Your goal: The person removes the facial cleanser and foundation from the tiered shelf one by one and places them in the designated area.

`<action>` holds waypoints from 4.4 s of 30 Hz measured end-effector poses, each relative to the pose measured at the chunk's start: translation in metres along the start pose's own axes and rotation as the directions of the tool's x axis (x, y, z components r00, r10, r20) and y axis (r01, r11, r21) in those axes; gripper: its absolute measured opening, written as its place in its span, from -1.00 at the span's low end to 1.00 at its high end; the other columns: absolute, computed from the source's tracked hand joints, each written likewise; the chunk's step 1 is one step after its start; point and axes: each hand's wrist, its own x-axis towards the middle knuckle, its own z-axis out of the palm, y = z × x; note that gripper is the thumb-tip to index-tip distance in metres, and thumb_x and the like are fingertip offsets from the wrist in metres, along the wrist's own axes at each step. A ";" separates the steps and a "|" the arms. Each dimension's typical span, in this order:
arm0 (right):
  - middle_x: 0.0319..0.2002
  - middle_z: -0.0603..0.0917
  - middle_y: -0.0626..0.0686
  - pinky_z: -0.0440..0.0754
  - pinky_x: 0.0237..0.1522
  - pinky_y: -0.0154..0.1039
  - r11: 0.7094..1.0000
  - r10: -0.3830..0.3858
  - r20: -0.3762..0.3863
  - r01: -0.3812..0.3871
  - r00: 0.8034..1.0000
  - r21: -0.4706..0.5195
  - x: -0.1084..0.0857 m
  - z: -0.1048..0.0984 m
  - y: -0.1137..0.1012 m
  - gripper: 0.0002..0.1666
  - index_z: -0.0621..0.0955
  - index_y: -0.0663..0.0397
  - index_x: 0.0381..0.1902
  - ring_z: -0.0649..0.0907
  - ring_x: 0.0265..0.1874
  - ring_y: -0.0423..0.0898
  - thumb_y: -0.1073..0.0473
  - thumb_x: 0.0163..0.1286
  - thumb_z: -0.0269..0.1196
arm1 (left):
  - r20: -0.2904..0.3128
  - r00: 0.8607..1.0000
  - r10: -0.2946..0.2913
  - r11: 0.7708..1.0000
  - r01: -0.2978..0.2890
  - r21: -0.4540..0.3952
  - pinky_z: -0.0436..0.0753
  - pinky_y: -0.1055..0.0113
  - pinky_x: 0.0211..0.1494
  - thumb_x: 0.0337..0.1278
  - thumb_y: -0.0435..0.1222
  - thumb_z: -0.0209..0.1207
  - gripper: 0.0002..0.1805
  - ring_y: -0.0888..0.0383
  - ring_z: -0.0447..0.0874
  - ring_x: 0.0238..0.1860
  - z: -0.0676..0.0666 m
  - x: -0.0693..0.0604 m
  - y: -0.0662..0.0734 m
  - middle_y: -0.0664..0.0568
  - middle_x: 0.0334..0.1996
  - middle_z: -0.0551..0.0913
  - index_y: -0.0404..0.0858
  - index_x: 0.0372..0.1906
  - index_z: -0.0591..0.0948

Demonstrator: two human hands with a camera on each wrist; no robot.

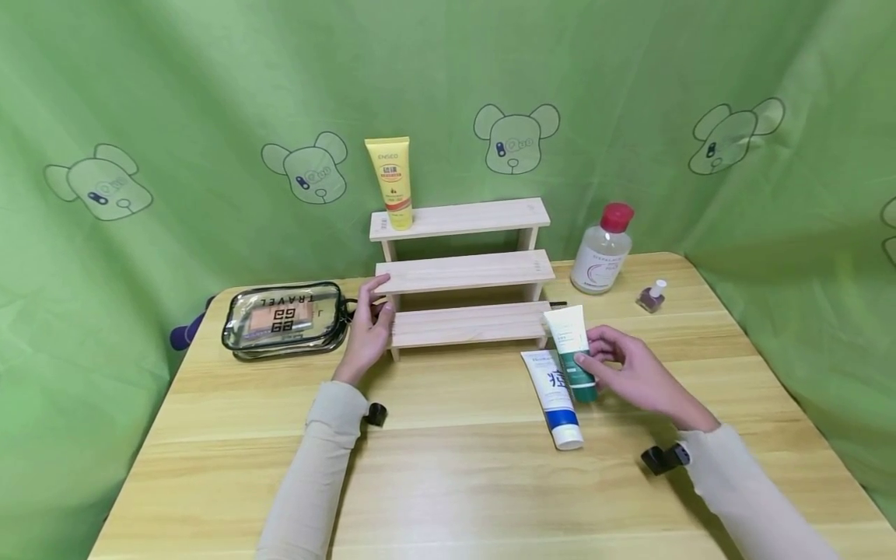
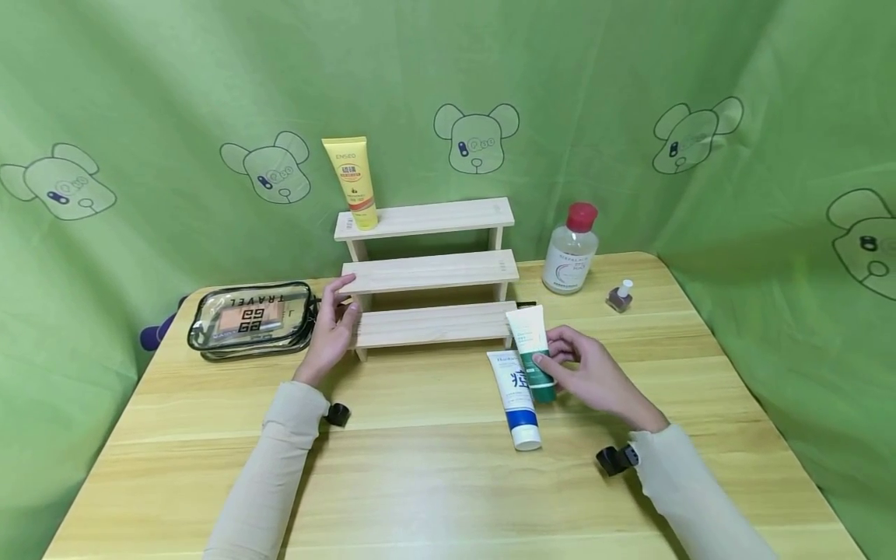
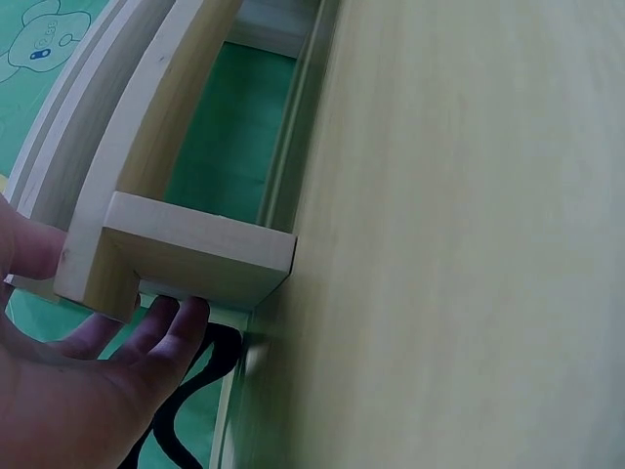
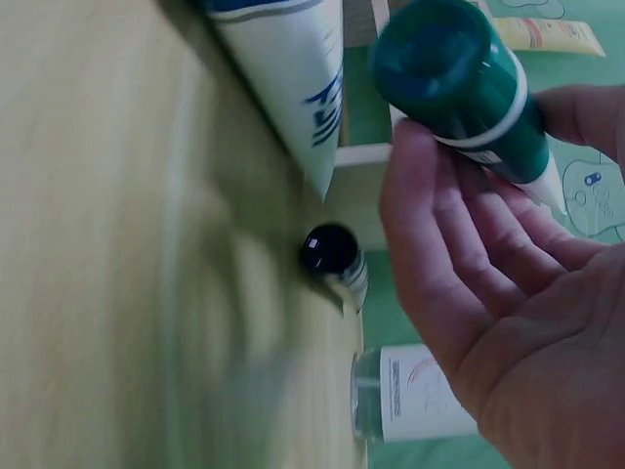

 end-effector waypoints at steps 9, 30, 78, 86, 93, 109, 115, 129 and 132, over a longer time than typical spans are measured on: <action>-0.20 0.63 0.07 0.74 -0.30 -0.27 0.994 0.083 0.078 -0.077 0.993 -0.080 -0.015 -0.006 0.015 -0.65 0.55 0.24 0.09 0.61 -0.27 -0.17 0.11 0.59 0.36 | 0.001 1.000 0.005 1.000 -0.005 0.007 0.52 0.33 -0.14 0.72 -0.39 -0.01 -0.45 0.05 0.45 -0.20 0.000 0.001 0.001 -0.31 0.08 0.49 0.00 0.62 0.33; -0.26 0.68 0.05 0.67 -0.32 -0.31 0.978 0.148 0.187 -0.115 0.971 -0.174 -0.026 -0.005 0.025 -0.59 0.59 0.35 0.17 0.64 -0.33 -0.13 0.10 0.62 0.29 | 0.004 1.000 -0.007 1.000 0.007 -0.008 0.52 0.33 -0.13 0.72 -0.39 -0.02 -0.43 0.00 0.46 -0.18 -0.001 0.001 -0.001 -0.33 0.15 0.49 -0.03 0.65 0.30; -0.23 0.67 0.12 0.58 -0.39 -0.26 0.948 0.187 -0.010 -0.183 0.982 -0.259 -0.009 0.000 0.004 -0.25 0.46 0.33 0.22 0.61 -0.32 -0.04 -0.25 0.58 0.35 | 0.012 0.999 -0.033 0.999 0.033 0.000 0.52 0.22 -0.01 0.72 -0.41 -0.04 -0.44 -0.07 0.49 -0.05 0.000 0.003 0.002 -0.41 0.22 0.46 -0.09 0.65 0.30; -0.21 0.70 0.16 0.65 -0.26 -0.37 0.978 -0.050 -0.138 0.020 0.989 -0.208 0.017 0.020 -0.029 -0.66 0.57 0.27 0.06 0.66 -0.25 -0.02 0.09 0.61 0.35 | 0.006 1.000 0.001 1.000 -0.001 -0.006 0.53 0.18 0.04 0.73 -0.37 0.00 -0.47 -0.07 0.52 -0.02 -0.002 0.001 -0.002 -0.35 0.21 0.50 0.02 0.61 0.35; -0.27 0.73 0.15 0.64 -0.25 -0.47 0.970 -0.237 -0.253 0.212 0.938 -0.121 0.044 0.052 -0.063 -0.80 0.58 0.20 -0.11 0.67 -0.28 -0.06 0.29 0.49 0.43 | 0.016 1.000 -0.006 1.000 0.006 -0.002 0.55 0.22 -0.04 0.73 -0.36 -0.01 -0.47 0.03 0.49 -0.10 -0.002 0.001 -0.002 -0.32 0.14 0.47 0.08 0.59 0.34; -0.03 0.66 0.12 0.74 -0.02 -0.34 0.845 -0.408 -0.322 0.487 0.854 0.222 0.132 0.090 -0.138 -0.69 0.58 0.27 0.05 0.65 -0.01 -0.08 0.33 0.45 0.43 | 0.009 1.000 -0.008 1.000 0.007 0.023 0.57 0.17 -0.01 0.73 -0.37 -0.01 -0.44 -0.02 0.54 -0.04 -0.003 0.000 -0.003 -0.37 0.27 0.51 0.13 0.61 0.34; 0.15 0.63 0.14 0.74 0.17 -0.21 0.799 -0.444 -0.336 0.537 0.831 0.271 0.163 0.090 -0.165 -0.51 0.53 0.27 0.22 0.64 0.18 0.14 0.31 0.44 0.46 | 0.007 1.000 0.006 1.000 -0.006 0.028 0.58 0.22 0.01 0.72 -0.39 -0.02 -0.43 0.00 0.57 -0.02 -0.002 0.004 -0.003 -0.30 0.24 0.54 0.10 0.62 0.34; 0.54 0.48 0.14 0.53 0.55 -0.04 0.847 -0.260 -0.270 0.353 0.927 0.396 0.213 0.096 -0.214 -0.17 0.35 0.06 0.60 0.53 0.49 0.06 0.15 0.51 0.45 | -0.004 1.000 -0.007 1.000 0.007 0.018 0.53 0.21 -0.02 0.72 -0.40 -0.01 -0.43 -0.06 0.52 -0.07 -0.003 0.001 -0.002 -0.42 0.24 0.52 0.08 0.62 0.34; 0.59 0.44 0.08 0.48 0.60 0.00 0.858 -0.234 -0.231 0.312 0.945 0.409 0.220 0.098 -0.221 -0.12 0.31 0.00 0.64 0.50 0.54 0.05 0.13 0.50 0.45 | -0.015 1.000 -0.007 1.000 0.007 0.023 0.54 0.21 -0.01 0.71 -0.41 -0.02 -0.43 0.00 0.51 -0.07 -0.004 0.001 -0.003 -0.42 0.21 0.52 0.11 0.60 0.35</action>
